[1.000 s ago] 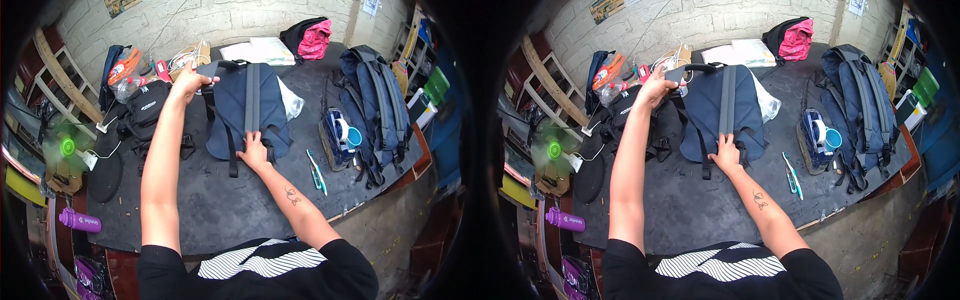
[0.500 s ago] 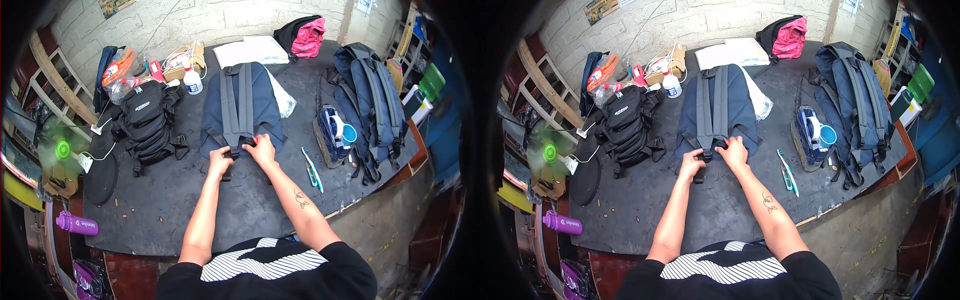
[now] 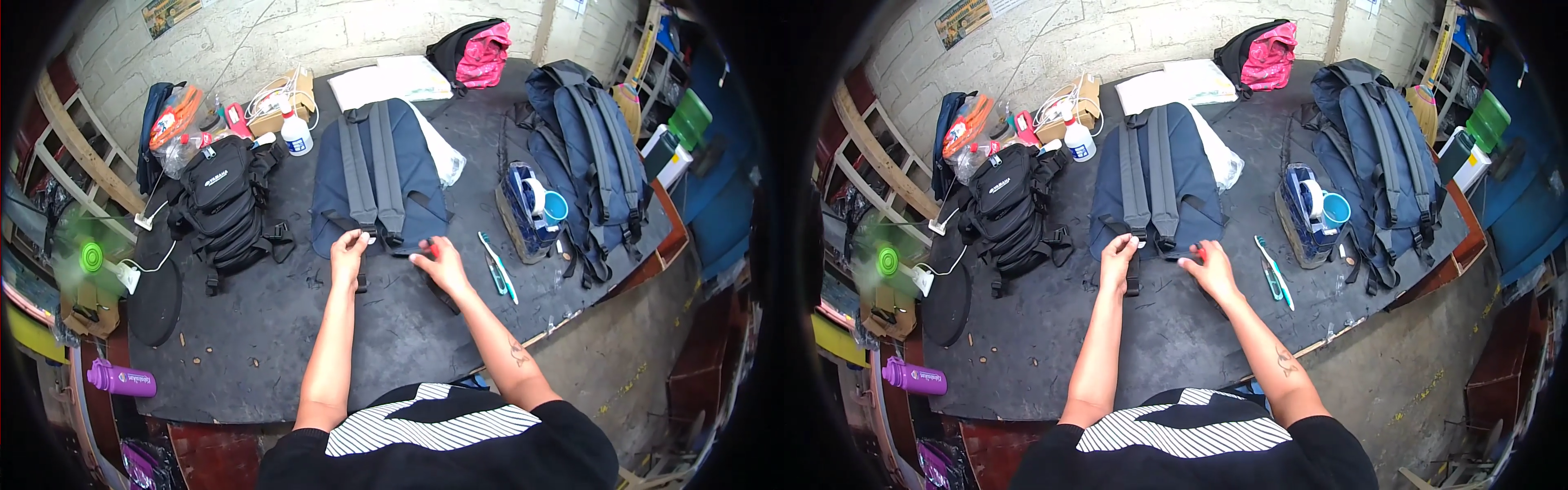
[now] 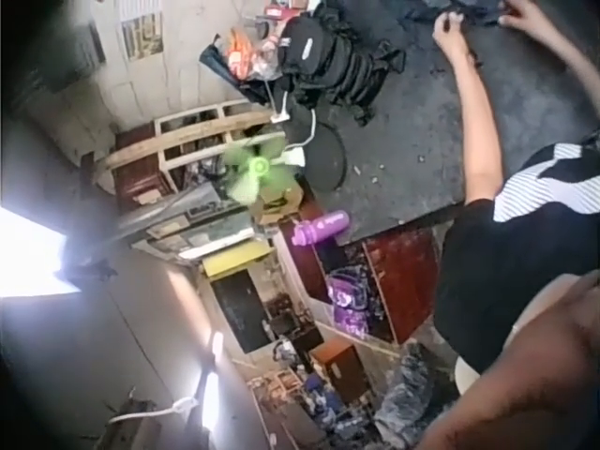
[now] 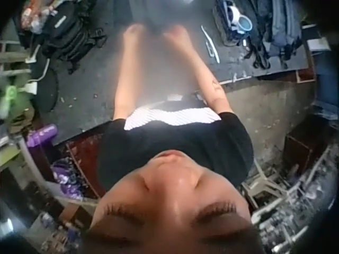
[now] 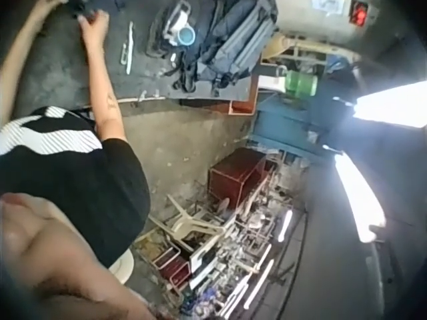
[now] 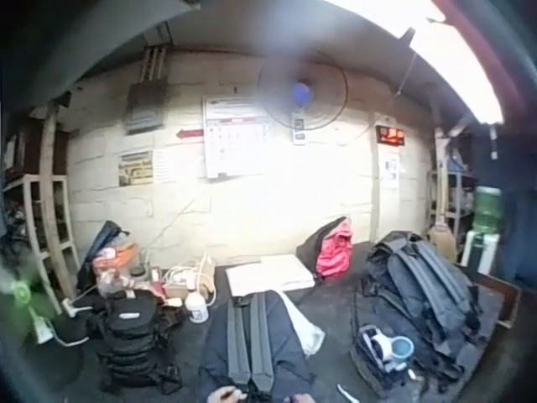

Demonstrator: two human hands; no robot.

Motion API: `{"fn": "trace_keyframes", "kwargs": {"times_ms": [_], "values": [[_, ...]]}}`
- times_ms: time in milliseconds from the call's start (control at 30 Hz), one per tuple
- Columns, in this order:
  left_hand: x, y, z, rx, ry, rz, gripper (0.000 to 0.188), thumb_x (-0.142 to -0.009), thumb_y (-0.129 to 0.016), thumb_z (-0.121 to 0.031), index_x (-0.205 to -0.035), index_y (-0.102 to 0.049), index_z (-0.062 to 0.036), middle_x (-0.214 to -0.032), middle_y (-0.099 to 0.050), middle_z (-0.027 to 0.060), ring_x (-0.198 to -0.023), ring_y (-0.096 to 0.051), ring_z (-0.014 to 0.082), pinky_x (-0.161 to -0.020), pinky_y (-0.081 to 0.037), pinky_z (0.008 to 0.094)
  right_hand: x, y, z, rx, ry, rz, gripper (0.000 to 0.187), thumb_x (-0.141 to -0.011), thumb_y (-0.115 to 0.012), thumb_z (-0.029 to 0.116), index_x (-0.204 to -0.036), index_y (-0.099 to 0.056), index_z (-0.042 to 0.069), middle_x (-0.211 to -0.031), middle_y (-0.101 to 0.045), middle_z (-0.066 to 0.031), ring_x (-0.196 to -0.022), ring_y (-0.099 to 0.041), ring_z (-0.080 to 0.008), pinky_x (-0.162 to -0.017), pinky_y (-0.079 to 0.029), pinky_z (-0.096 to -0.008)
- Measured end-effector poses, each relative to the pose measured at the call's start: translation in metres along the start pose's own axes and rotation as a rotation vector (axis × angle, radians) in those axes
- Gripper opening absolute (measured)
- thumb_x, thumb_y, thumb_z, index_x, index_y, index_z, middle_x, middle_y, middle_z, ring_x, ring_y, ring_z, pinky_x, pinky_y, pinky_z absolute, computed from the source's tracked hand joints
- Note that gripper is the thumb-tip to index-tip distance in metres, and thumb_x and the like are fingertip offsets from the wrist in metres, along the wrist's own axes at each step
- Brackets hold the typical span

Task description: Assembling and adjusting the straps and plastic buckles on a backpack at a manufacturing workbench.

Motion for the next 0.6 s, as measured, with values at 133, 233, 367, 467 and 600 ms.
{"fn": "trace_keyframes", "kwargs": {"times_ms": [133,233,367,467,600], "values": [[0.003,-0.018,-0.015,0.279,0.104,0.239,0.032,-0.076,-0.064,0.000,-0.108,-0.059,-0.0010,-0.095,-0.059,0.0011,-0.075,-0.057,0.0099,-0.069,-0.046,0.0244,-0.007,-0.041,0.021,0.446,0.017,0.197,0.043,-0.068,-0.072,0.024,-0.102,-0.059,0.002,-0.098,-0.055,-0.0144,-0.088,-0.060,-0.0336,-0.076,-0.049,-0.0410],[-0.005,0.008,-0.013,0.005,0.071,0.108,0.029,-0.076,-0.064,0.000,-0.105,-0.061,-0.0011,-0.090,-0.059,0.0007,-0.075,-0.056,0.0089,-0.069,-0.045,0.0240,0.001,-0.028,0.050,0.557,0.124,0.138,0.030,-0.068,-0.068,0.017,-0.091,-0.057,0.003,-0.092,-0.057,-0.0128,-0.079,-0.061,-0.0340,-0.068,-0.050,-0.0421],[-0.002,0.027,-0.030,-0.120,-0.090,-0.026,0.019,-0.079,-0.064,-0.003,-0.097,-0.063,0.0016,-0.081,-0.059,0.0017,-0.076,-0.055,0.0082,-0.071,-0.044,0.0226,0.057,0.036,0.122,0.532,0.242,-0.102,0.019,-0.067,-0.066,0.014,-0.078,-0.052,0.005,-0.078,-0.060,-0.0108,-0.071,-0.063,-0.0326,-0.063,-0.049,-0.0431],[-0.002,0.021,-0.023,-0.111,-0.100,-0.019,0.017,-0.079,-0.065,-0.005,-0.094,-0.063,0.0029,-0.083,-0.059,0.0019,-0.077,-0.055,0.0090,-0.072,-0.044,0.0230,0.100,-0.009,0.090,0.719,0.231,0.590,0.021,-0.072,-0.066,0.024,-0.078,-0.058,0.005,-0.073,-0.062,-0.0137,-0.070,-0.064,-0.0308,-0.063,-0.051,-0.0418],[-0.010,0.035,-0.015,-0.253,-0.241,-0.112,0.015,-0.080,-0.065,-0.005,-0.092,-0.063,0.0034,-0.084,-0.060,0.0022,-0.079,-0.056,0.0095,-0.074,-0.044,0.0238,0.077,-0.014,0.062,0.443,0.039,0.589,0.036,-0.071,-0.069,0.037,-0.089,-0.066,0.005,-0.075,-0.063,-0.0155,-0.075,-0.064,-0.0342,-0.071,-0.051,-0.0428]]}}
Point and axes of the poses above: each hand's wrist, its own x-axis away from the middle knuckle, its own y-axis out of the back of the hand, z = x × y, the point moved 10 cm from there along -x, towards the middle knuckle
